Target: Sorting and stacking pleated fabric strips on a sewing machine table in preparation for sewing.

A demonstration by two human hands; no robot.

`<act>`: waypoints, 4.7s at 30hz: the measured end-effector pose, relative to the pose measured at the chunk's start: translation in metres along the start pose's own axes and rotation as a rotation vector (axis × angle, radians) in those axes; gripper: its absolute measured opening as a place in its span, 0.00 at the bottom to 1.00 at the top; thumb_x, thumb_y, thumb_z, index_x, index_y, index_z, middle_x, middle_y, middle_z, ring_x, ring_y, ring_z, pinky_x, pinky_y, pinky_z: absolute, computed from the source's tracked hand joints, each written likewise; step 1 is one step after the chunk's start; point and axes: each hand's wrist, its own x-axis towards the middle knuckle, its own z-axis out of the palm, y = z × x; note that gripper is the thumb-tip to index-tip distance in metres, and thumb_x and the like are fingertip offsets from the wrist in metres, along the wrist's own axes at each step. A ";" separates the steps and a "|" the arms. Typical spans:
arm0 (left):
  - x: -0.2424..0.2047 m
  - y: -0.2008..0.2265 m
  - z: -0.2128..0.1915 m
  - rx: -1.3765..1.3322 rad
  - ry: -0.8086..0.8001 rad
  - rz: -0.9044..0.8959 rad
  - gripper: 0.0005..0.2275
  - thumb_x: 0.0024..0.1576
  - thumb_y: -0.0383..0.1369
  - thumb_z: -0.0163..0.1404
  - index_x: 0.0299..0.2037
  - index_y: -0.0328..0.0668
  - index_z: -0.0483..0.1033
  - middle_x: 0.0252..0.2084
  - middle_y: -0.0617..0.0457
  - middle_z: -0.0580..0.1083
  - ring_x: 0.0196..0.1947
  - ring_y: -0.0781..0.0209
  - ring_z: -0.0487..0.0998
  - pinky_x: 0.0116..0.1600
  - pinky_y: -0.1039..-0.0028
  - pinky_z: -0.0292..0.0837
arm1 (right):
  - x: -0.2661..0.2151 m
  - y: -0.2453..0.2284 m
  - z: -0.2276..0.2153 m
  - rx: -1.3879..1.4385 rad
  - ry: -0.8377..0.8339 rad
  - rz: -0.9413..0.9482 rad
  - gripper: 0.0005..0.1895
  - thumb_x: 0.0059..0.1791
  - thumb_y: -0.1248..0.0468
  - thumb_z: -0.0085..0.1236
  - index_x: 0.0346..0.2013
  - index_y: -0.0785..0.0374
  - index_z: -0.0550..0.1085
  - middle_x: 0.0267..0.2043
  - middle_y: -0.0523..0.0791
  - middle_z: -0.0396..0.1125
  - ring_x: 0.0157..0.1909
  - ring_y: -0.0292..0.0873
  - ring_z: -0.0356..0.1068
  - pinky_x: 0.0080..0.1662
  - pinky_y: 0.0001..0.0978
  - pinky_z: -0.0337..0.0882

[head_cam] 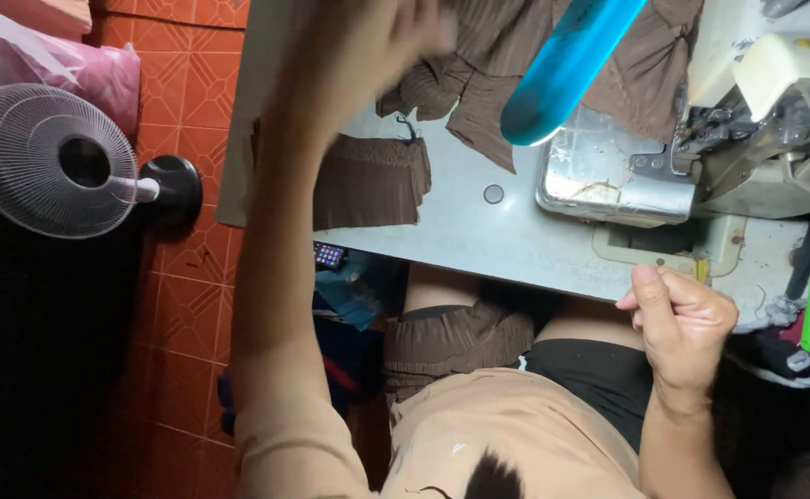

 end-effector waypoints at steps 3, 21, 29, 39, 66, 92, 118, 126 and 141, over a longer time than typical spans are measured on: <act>-0.050 0.037 0.003 -0.080 -0.237 -0.225 0.10 0.44 0.34 0.54 0.25 0.44 0.64 0.24 0.56 0.65 0.21 0.66 0.62 0.24 0.78 0.57 | 0.001 -0.002 0.000 0.003 -0.026 -0.016 0.17 0.49 0.68 0.44 0.15 0.68 0.67 0.13 0.44 0.56 0.18 0.34 0.53 0.28 0.20 0.54; -0.153 0.007 0.057 -0.271 -0.008 -0.199 0.02 0.49 0.27 0.48 0.30 0.40 0.69 0.34 0.54 0.66 0.37 0.56 0.69 0.41 0.73 0.64 | 0.002 -0.011 0.052 0.039 -0.277 -0.202 0.17 0.41 0.68 0.50 0.06 0.61 0.68 0.05 0.42 0.54 0.10 0.32 0.50 0.18 0.21 0.55; -0.142 0.008 0.033 -0.664 0.027 -0.370 0.03 0.50 0.26 0.48 0.29 0.37 0.75 0.34 0.48 0.73 0.39 0.52 0.73 0.44 0.68 0.66 | 0.014 -0.036 0.070 0.081 -0.318 -0.325 0.14 0.41 0.69 0.51 0.09 0.62 0.68 0.07 0.44 0.55 0.11 0.35 0.53 0.18 0.23 0.55; -0.076 0.105 0.005 -0.509 -0.117 0.006 0.12 0.48 0.42 0.47 0.42 0.58 0.69 0.22 0.58 0.71 0.25 0.59 0.73 0.31 0.77 0.69 | 0.036 -0.043 0.067 0.219 -0.396 -0.516 0.10 0.37 0.68 0.56 0.28 0.68 0.66 0.41 0.52 0.62 0.46 0.53 0.60 0.46 0.43 0.60; -0.035 0.146 0.079 0.038 0.140 0.274 0.14 0.55 0.34 0.40 0.50 0.39 0.63 0.52 0.46 0.64 0.52 0.50 0.66 0.47 0.63 0.62 | 0.036 -0.005 -0.002 -0.024 0.369 -0.111 0.11 0.51 0.70 0.42 0.46 0.73 0.58 0.14 0.50 0.57 0.14 0.40 0.59 0.23 0.21 0.58; -0.252 0.047 0.154 -1.161 0.419 -1.071 0.07 0.52 0.34 0.45 0.26 0.42 0.72 0.29 0.56 0.73 0.33 0.70 0.66 0.44 0.77 0.58 | 0.054 -0.016 0.177 -0.516 -0.481 -0.998 0.18 0.48 0.63 0.34 0.49 0.71 0.62 0.55 0.54 0.54 0.58 0.57 0.48 0.54 0.48 0.48; -0.146 0.037 0.069 0.222 0.070 -0.345 0.16 0.58 0.36 0.31 0.55 0.43 0.59 0.57 0.47 0.58 0.58 0.49 0.54 0.56 0.55 0.50 | 0.050 -0.010 0.176 -0.481 -0.370 -1.001 0.17 0.47 0.63 0.36 0.49 0.67 0.61 0.57 0.54 0.50 0.60 0.54 0.48 0.55 0.46 0.49; -0.138 0.071 0.090 0.068 0.409 -0.112 0.11 0.49 0.28 0.39 0.42 0.37 0.65 0.47 0.40 0.58 0.50 0.41 0.56 0.51 0.49 0.50 | -0.005 -0.012 0.085 -0.156 -0.068 -0.959 0.08 0.39 0.65 0.50 0.31 0.61 0.73 0.26 0.42 0.66 0.27 0.43 0.66 0.28 0.32 0.67; -0.218 0.120 0.141 -0.553 -0.606 -0.212 0.12 0.45 0.45 0.45 0.22 0.48 0.65 0.22 0.56 0.65 0.25 0.54 0.71 0.31 0.68 0.66 | -0.064 0.097 0.033 -0.389 -0.502 -0.274 0.05 0.42 0.63 0.49 0.27 0.58 0.72 0.27 0.43 0.67 0.32 0.46 0.67 0.33 0.34 0.67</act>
